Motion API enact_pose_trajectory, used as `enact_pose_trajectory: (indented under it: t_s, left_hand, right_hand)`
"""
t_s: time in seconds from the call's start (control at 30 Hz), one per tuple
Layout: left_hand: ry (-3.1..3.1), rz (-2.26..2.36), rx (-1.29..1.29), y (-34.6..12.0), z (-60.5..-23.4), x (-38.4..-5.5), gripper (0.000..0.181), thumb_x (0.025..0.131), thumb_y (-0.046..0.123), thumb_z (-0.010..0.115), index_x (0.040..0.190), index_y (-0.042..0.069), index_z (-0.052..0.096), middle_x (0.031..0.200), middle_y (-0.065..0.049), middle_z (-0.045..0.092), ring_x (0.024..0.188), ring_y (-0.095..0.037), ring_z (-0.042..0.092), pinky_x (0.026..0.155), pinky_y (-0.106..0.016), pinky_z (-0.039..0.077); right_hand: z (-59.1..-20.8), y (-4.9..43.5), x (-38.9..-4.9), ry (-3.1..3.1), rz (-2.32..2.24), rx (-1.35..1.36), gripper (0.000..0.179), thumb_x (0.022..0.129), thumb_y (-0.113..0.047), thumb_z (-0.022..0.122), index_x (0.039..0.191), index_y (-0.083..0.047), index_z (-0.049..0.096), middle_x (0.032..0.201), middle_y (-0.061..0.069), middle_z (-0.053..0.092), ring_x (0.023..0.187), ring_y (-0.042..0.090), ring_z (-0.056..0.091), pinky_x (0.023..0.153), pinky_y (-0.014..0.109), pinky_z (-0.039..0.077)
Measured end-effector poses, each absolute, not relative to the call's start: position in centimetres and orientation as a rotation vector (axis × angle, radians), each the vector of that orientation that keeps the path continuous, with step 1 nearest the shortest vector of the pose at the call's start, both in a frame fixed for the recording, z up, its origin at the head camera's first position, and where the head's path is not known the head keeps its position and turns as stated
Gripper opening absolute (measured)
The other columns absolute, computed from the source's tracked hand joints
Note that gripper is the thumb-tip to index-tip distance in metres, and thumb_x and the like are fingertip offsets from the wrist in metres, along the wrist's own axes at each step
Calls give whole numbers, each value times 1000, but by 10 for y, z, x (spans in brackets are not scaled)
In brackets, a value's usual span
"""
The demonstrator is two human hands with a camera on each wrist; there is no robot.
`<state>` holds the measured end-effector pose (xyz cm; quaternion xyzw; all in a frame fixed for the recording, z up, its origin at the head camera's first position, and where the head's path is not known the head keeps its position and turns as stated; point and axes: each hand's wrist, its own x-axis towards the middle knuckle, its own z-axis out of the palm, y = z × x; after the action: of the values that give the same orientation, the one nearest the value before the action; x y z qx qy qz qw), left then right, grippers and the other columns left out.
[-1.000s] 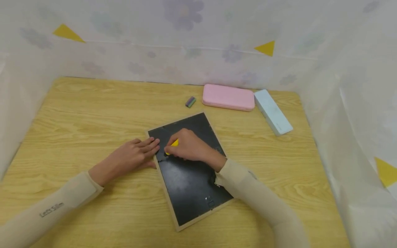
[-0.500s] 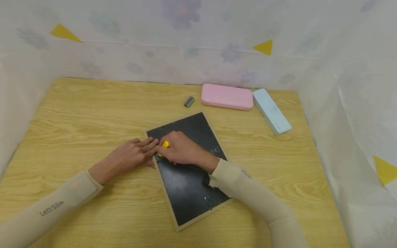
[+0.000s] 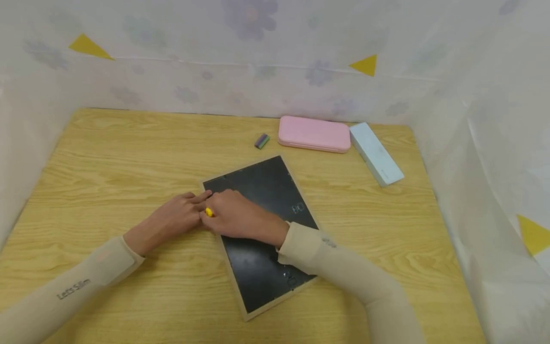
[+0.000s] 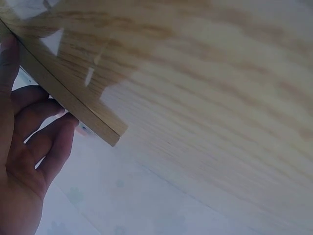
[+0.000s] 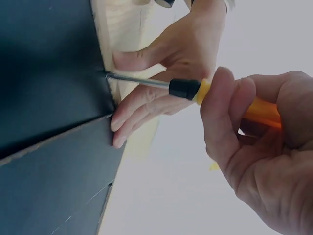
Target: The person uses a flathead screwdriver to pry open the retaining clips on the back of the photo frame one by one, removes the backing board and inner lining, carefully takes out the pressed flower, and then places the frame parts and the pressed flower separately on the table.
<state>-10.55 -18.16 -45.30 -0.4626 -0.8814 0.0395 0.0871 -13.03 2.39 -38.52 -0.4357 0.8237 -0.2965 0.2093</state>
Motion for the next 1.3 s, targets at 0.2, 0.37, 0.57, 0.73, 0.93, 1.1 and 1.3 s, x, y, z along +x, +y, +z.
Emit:
enact_pose_trajectory:
  t_s: [0.2, 0.37, 0.57, 0.73, 0.93, 1.1, 1.3]
  left_hand:
    - [-2687, 132, -1369, -183, -451, -104, 45, 86, 8, 74, 131, 12, 68, 134, -12, 64, 124, -27, 60, 83, -34, 52]
    - [-2679, 74, -1374, -183, -453, -109, 44, 89, 21, 74, 131, 9, 68, 133, -10, 65, 121, -24, 62, 88, -37, 52]
    - [-2638, -46, -1434, -182, -453, -123, 77, 83, 64, 67, 136, 8, 63, 135, -13, 63, 118, -27, 63, 93, -43, 51]
    - [-2700, -54, -1469, -189, -444, -137, 91, 79, 73, 65, 143, 9, 56, 152, -16, 45, 138, -30, 47, 105, -48, 42]
    - [-2716, -102, -1514, -194, -441, -149, 97, 81, 72, 63, 151, 8, 44, 159, -17, 33, 145, -32, 36, 113, -51, 34]
    - [-2839, -115, -1534, -192, -447, -152, 101, 81, 74, 62, 155, 8, 38, 161, -19, 28, 145, -37, 34, 112, -51, 35]
    - [-2881, -87, -1512, -190, -451, -148, 101, 81, 73, 63, 153, 6, 39, 159, -21, 31, 144, -39, 34, 110, -51, 36]
  right_hand:
    - [-383, 17, -118, 2365, -724, -1285, 31, 102, -13, 55, 71, -12, 59, 53, -4, 45, 47, 7, 40, 49, 20, 29]
    - [-390, 26, -116, 2386, -771, -1203, 23, 102, -15, 54, 96, -7, 75, 52, -5, 48, 44, 7, 39, 48, 20, 30]
    - [-400, 55, -125, 2374, -1040, -941, 18, 99, -15, 58, 98, -5, 74, 71, -4, 63, 50, 7, 49, 52, 22, 44]
    - [-402, 83, -131, 2397, -1161, -872, 15, 96, -14, 63, 98, -7, 76, 90, -3, 72, 65, 9, 59, 62, 27, 52]
    - [-402, 103, -131, 2382, -1220, -795, 12, 96, -15, 66, 96, -9, 76, 84, -5, 70, 63, 11, 62, 59, 30, 52]
    - [-403, 111, -128, 2383, -1216, -794, 10, 95, -16, 66, 95, -13, 76, 85, -6, 70, 64, 11, 61, 61, 30, 52]
    - [-403, 117, -131, 2386, -1234, -754, 10, 95, -16, 67, 94, -13, 76, 84, -4, 69, 63, 14, 61, 59, 30, 52]
